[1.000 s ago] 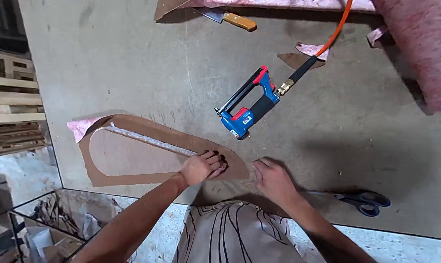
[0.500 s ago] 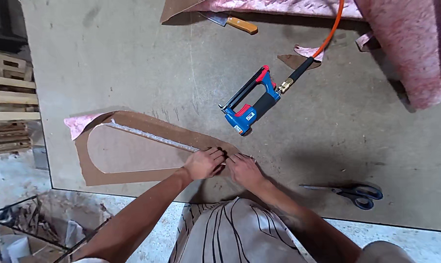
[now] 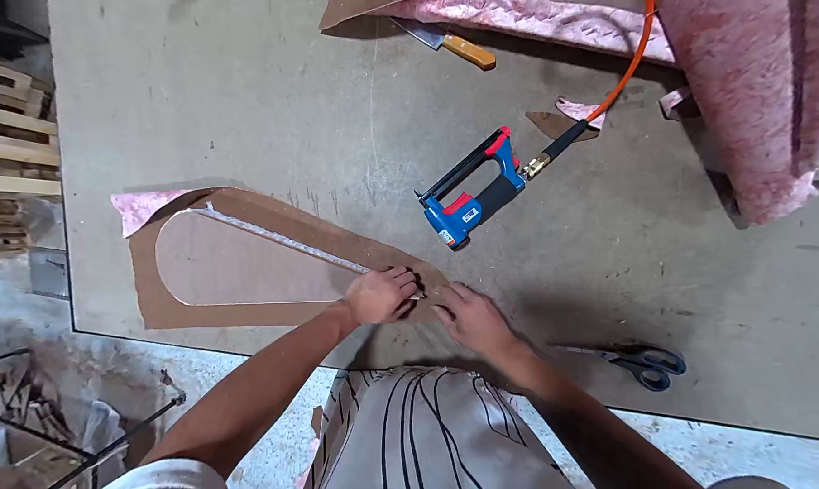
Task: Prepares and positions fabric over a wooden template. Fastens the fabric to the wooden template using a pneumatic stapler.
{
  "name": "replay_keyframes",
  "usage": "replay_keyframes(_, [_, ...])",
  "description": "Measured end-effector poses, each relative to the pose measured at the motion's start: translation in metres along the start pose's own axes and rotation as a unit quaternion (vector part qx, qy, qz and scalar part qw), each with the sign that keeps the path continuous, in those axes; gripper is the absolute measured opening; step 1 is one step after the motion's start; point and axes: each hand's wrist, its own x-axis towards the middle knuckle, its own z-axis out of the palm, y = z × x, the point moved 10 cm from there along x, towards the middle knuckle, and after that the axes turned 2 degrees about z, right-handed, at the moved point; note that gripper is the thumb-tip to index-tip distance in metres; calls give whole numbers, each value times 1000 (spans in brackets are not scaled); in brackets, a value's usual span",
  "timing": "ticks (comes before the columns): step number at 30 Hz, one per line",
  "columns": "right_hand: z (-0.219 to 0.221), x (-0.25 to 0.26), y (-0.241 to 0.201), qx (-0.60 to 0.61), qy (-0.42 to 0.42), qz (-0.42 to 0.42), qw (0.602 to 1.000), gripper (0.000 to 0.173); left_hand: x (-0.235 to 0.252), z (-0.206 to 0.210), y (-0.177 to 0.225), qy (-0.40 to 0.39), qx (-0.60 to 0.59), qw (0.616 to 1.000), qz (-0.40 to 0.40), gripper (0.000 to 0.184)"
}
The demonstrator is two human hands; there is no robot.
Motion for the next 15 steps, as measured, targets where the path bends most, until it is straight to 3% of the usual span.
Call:
replay_keyframes(4, [18,18,-25,-22,20,-65,997,18,1,-2,1,-2,7,1000,0,29])
replay_keyframes(9, [13,13,-20,-78,15,-54,995,7,0,0,1,-10,10,1000,6,28])
replay_keyframes(12, [-3,0,4,-84,-4,1,996,7,0,-1,-1,-13,11,1000,1,28])
replay_keyframes(15, [-7,-9,3,-38,36,-16,999,18,-1,0,0,-16,10,1000,1,29])
